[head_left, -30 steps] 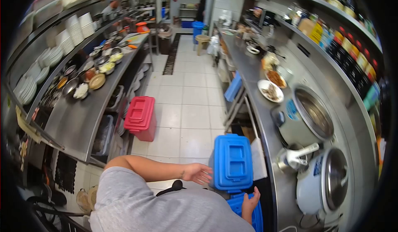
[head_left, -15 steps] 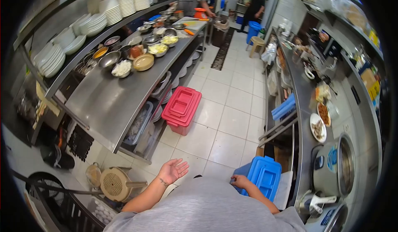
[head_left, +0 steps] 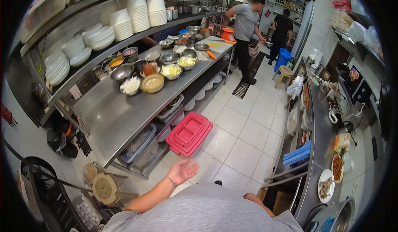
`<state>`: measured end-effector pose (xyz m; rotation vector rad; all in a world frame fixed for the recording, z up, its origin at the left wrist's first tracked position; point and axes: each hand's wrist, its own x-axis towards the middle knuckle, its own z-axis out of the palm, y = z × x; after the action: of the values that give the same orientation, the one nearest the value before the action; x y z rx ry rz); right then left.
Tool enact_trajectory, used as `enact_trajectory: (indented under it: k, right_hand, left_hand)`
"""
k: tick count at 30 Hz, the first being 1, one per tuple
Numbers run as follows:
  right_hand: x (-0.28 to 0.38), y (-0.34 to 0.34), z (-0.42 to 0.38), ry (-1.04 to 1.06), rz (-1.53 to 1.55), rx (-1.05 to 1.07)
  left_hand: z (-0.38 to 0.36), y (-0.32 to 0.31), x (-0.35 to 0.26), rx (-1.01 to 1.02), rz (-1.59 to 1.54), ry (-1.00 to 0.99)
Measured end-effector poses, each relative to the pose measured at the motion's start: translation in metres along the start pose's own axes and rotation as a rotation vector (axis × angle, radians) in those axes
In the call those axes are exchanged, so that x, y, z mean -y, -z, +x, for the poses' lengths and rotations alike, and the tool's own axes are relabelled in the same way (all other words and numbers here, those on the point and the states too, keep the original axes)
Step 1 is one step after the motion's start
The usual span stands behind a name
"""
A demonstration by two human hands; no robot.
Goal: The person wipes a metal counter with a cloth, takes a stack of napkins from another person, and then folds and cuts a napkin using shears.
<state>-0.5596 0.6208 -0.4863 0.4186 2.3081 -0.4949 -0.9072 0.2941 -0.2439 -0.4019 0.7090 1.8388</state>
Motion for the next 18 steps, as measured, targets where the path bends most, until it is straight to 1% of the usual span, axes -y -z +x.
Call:
enact_trajectory:
  k: [1,3,4,5,7,8,9,10,11,12,13,14,15,16,17,18]
  right_hand:
    - [-0.031,0.002,0.018,0.011,0.009,-0.01]
    - [-0.082,0.007,0.047,0.047,0.056,0.032]
    - [-0.081,0.034,0.034,-0.195,0.366,-0.039]
    - [-0.091,0.053,0.034,-0.196,0.372,-0.035]
    - [-0.107,0.07,0.033,-0.441,0.755,-0.201]
    - [-0.121,0.08,0.04,-0.405,0.611,-0.118]
    - [-0.14,0.077,0.054,-0.402,0.618,-0.109]
    - [-0.158,0.07,0.068,-0.329,0.378,-0.036]
    - [-0.172,0.068,0.076,-0.255,0.138,0.038]
    - [-0.173,0.073,0.08,-0.399,0.404,0.096]
    - [-0.176,0.068,0.087,-0.403,0.413,0.099]
    - [-0.179,0.053,0.092,-0.249,0.42,-0.049]
    - [-0.179,0.057,0.092,-0.263,0.463,-0.07]
    - [-0.178,0.061,0.094,-0.275,0.489,-0.069]
    - [-0.177,0.066,0.097,-0.29,0.513,-0.064]
    - [-0.177,0.071,0.1,-0.305,0.532,-0.065]
  left_hand:
    - [0.016,-0.026,0.002,-0.004,0.015,-0.008]
    - [0.049,-0.075,0.009,0.079,0.117,0.121]
    - [0.069,-0.091,0.01,0.14,0.224,0.138]
    - [0.092,-0.1,0.011,0.136,0.227,0.144]
    - [0.145,-0.101,0.01,0.259,0.63,0.078]
    - [0.172,-0.085,0.013,0.178,0.782,0.004]
    - [0.205,-0.053,0.015,-0.004,0.886,0.002]
    - [0.233,-0.018,0.019,-0.185,0.987,-0.001]
    - [0.243,0.012,0.023,-0.364,1.134,-0.04]
    - [0.257,0.065,0.017,-0.303,1.589,-0.117]
    - [0.247,0.086,0.009,-0.22,2.089,-0.017]
    - [0.255,0.14,0.007,-0.156,2.305,0.204]
    - [0.236,0.158,0.0,-0.188,2.249,0.404]
    - [0.213,0.167,-0.009,-0.297,2.123,0.556]
    - [0.198,0.169,-0.022,-0.388,2.026,0.659]
    - [0.196,0.167,-0.035,-0.452,1.967,0.716]
